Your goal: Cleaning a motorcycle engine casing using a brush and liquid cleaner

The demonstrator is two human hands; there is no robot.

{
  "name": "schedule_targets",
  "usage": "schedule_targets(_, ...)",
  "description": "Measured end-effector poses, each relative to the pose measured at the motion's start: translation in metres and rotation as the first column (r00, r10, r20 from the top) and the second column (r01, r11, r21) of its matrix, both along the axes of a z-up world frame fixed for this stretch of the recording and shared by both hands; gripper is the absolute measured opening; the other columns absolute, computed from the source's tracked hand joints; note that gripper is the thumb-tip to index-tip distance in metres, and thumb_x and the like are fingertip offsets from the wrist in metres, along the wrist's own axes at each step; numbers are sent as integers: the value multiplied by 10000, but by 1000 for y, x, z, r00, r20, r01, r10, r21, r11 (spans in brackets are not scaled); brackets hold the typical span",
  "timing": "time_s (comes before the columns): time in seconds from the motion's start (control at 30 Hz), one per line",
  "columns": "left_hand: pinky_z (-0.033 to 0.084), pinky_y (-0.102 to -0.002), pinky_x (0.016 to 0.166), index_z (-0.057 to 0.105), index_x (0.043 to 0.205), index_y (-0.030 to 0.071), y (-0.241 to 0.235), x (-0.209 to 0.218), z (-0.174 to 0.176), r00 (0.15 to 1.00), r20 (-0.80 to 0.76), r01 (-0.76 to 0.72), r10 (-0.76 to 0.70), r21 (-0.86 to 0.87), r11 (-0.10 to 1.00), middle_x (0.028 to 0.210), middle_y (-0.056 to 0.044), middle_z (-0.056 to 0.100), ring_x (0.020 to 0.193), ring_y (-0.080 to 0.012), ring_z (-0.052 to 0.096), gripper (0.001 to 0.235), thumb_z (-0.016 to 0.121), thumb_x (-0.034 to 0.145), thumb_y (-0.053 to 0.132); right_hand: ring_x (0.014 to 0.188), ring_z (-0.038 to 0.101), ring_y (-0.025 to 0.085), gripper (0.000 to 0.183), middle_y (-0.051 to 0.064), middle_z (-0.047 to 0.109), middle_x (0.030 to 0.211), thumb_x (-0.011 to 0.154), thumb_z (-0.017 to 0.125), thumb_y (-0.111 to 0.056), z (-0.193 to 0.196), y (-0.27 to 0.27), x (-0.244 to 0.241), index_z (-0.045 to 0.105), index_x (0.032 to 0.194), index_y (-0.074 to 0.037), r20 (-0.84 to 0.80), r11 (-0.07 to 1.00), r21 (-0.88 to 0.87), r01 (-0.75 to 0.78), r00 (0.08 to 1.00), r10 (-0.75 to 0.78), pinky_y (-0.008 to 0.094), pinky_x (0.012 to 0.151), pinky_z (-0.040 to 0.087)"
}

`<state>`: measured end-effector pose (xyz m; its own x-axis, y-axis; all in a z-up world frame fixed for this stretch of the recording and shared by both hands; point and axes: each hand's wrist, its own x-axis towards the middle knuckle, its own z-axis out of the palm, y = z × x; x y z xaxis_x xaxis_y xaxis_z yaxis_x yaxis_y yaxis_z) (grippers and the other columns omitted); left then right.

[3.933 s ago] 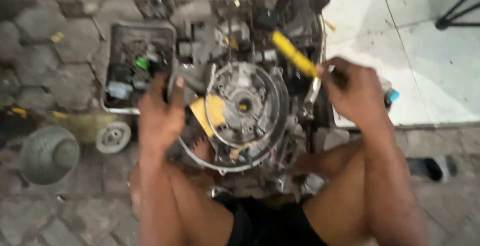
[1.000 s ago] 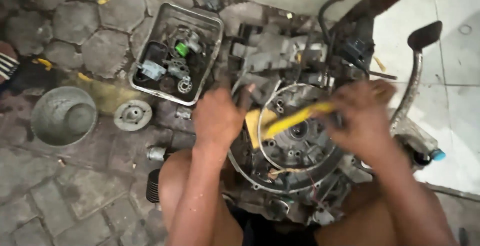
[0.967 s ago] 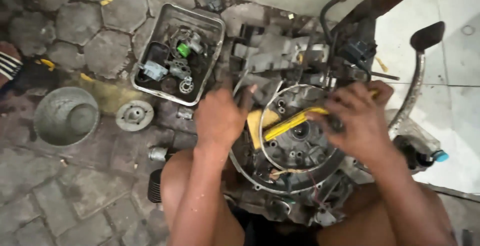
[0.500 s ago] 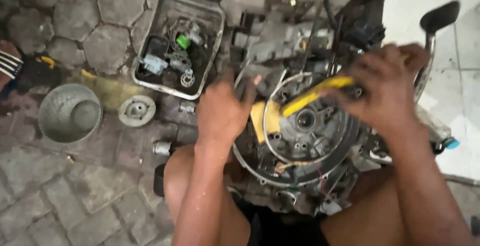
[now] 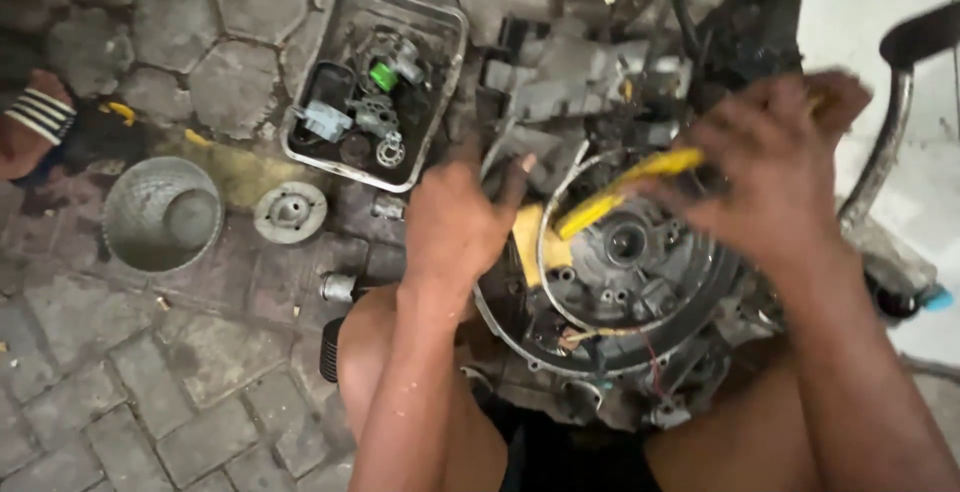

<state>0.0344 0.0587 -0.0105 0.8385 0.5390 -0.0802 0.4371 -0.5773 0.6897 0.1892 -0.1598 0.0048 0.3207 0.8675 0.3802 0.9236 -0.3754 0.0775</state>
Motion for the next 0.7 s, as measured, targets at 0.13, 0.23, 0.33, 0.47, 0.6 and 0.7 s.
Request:
schedule_targets(0.13, 533, -566, 594, 453, 1507, 43, 1, 2, 8, 1000, 22, 11, -11, 19, 1000, 769, -251, 725, 694, -476, 689, 696, 583, 962, 455, 1045, 597, 292, 621, 91, 739, 987, 838, 788, -653, -14, -16, 10, 786, 1011, -57, 13, 994, 85, 63, 998, -64, 468, 837, 548)
schedule_targets(0.23, 561, -556, 637, 487, 1510, 132, 4, 4, 14, 995, -103, -3, -1, -42, 999, 852, -224, 739, 768, -450, 706, 671, 544, 953, 502, 1041, 572, 309, 592, 82, 732, 958, 811, 815, -611, -12, -26, 11, 774, 989, -48, -140, 987, 78, 143, 981, -131, 489, 835, 506)
schedule_targets(0.33, 552, -610, 752, 649, 1284, 130, 7, 16, 11, 936, -349, -57, 53, -3, 998, 1026, -244, 738, 970, -495, 695, 684, 487, 922, 687, 1084, 551, 291, 487, 38, 726, 975, 836, 891, -537, -12, -50, 16, 777, 992, -89, -253, 944, 106, 313, 926, -279, 462, 969, 325)
schedule_targets(0.47, 543, -645, 757, 689, 1100, 34, 5, 20, -2, 915, -375, -117, 146, 99, 988, 1004, -250, 729, 978, -534, 680, 836, 478, 883, 814, 1108, 535, 289, 441, 66, 668, 937, 917, 940, -443, -5, -85, 15, 786, 992, -36, -262, 869, 285, 403, 905, -334, 434, 1087, 270)
schedule_targets(0.6, 534, -618, 609, 694, 992, 32, 5, 14, -24, 981, -171, -42, 95, 287, 957, 804, -276, 716, 775, -528, 700, 799, 436, 926, 786, 1183, 571, 317, 504, 63, 686, 1003, 1042, 844, -534, 1, -106, 10, 732, 1011, -44, -260, 786, 308, 536, 842, -472, 447, 1089, 235)
schedule_targets(0.7, 504, -662, 672, 692, 1033, 74, 0, 16, -13, 991, -89, -62, 98, 339, 939, 814, -299, 704, 812, -574, 671, 688, 511, 937, 730, 1128, 572, 301, 424, 102, 626, 1037, 1107, 802, -460, 6, -113, 17, 704, 1052, -51, -399, 689, 345, 638, 764, -507, 440, 1084, 207)
